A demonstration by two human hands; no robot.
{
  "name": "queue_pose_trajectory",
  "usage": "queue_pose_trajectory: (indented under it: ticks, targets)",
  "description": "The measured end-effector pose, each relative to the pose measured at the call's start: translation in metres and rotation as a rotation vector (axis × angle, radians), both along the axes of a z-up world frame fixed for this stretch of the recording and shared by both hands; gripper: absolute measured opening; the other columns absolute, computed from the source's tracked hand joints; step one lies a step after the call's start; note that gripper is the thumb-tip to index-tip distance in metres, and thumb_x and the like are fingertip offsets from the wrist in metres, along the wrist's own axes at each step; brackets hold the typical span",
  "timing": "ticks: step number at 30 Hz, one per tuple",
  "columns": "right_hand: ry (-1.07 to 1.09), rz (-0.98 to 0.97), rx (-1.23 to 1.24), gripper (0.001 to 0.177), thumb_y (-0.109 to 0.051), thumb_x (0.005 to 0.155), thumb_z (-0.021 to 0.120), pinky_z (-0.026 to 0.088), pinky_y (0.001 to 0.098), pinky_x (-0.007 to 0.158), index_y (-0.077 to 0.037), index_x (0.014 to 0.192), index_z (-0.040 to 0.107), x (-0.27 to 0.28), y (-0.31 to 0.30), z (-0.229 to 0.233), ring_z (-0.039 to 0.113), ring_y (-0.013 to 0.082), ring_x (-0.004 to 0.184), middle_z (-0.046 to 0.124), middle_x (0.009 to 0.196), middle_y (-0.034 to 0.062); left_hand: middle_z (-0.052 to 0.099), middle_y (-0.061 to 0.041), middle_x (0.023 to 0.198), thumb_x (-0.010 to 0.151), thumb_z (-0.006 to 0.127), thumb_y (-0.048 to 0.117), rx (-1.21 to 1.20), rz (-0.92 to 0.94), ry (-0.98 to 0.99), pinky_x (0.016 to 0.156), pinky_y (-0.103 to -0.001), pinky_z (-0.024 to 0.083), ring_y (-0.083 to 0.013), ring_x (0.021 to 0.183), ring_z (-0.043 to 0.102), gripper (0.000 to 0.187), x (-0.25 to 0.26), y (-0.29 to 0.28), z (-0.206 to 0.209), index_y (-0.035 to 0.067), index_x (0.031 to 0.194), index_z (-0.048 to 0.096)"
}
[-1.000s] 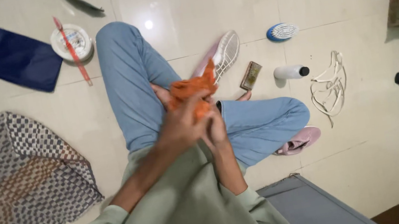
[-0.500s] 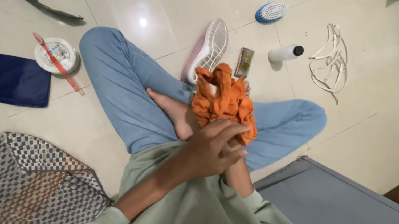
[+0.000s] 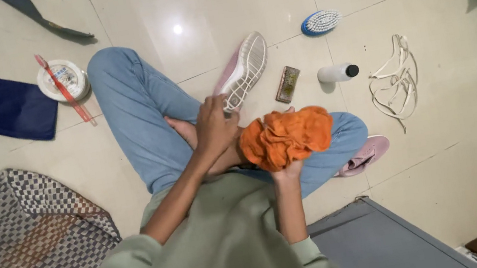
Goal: Cleaning a sneaker using a brush, cloth, and cleaning solution while sitting on the floor.
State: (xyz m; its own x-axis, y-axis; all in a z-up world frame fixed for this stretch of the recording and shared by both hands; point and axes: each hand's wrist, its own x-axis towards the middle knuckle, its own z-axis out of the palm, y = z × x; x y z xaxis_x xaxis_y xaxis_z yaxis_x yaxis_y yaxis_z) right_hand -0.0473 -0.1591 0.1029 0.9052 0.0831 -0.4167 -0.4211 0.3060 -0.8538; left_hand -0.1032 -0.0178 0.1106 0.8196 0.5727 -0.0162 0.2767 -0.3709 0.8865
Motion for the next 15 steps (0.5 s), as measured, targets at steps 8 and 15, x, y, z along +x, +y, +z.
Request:
queue_pose_trajectory:
  ticks: [8,15]
  targets:
    - [0.000,-0.109,-0.066,0.056,-0.016,0.092,0.078,0.055,0.0452,0.097,-0.009,0.142,0.055,0.031,0.007,-0.043,0.064,0.0319,0.116,0.060,0.130,0.0180,0.054,-0.029,0.122,0.067,0.097,0.036,0.358,-0.085,0.603,0.090,-0.059,0.055,-0.0487,0.104,0.064,0.115,0.064,-0.017,-0.066,-0.007,0.151,0.031]
    - [0.008,-0.215,-0.166,0.055,-0.018,0.090,0.082,0.058,0.0463,0.094,-0.010,0.139,0.058,0.052,-0.003,-0.090,0.067,0.0324,0.112,0.064,0.124,0.0176,0.054,-0.023,0.118,0.066,0.091,0.050,0.349,-0.125,0.693,0.083,-0.061,0.051,-0.0478,0.105,0.063,0.101,0.067,0.014,-0.087,-0.002,0.137,0.042]
